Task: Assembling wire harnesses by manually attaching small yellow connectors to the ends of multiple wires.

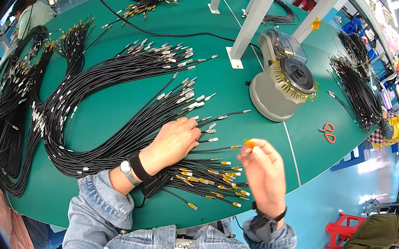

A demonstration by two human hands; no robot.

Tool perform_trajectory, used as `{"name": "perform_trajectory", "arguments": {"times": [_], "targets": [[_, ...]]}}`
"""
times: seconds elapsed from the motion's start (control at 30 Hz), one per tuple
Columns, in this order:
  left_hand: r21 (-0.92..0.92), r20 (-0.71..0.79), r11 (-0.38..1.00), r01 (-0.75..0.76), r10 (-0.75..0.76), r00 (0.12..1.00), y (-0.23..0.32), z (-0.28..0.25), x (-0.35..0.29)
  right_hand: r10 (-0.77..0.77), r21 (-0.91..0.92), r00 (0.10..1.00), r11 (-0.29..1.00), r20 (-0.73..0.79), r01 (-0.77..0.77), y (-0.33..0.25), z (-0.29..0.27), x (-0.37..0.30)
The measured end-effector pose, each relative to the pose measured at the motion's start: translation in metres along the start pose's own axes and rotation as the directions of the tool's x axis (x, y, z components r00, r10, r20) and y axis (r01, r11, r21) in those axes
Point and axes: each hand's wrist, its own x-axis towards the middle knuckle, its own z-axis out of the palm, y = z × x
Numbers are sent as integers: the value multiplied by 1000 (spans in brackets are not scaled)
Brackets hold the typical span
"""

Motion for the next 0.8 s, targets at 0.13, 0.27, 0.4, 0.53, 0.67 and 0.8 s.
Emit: {"name": "perform_trajectory", "arguments": {"times": [0.13,0.27,0.4,0.53,0.67,0.8], "targets": [[-65,-4,996,66,-66,998,3,-2,-3,22,132,999,991,-48,-16,35,12,-8],[-230,7,956,181,-185,983,12,-9,-3,30,162,993,987,-116,-11,58,19,-10],[-256,-11,956,145,-153,988,15,-6,-3,32,175,989,985,-147,-6,66,19,-8],[-52,-70,998,17,-21,997,5,-1,-6,-5,155,986,987,-166,31,64,14,-5],[23,43,999,23,-24,999,-1,-2,-3,-24,141,981,989,-193,51,60,5,-1],[-3,45,997,81,-81,996,3,-3,1,-32,141,979,988,-199,61,58,6,-2]]}}
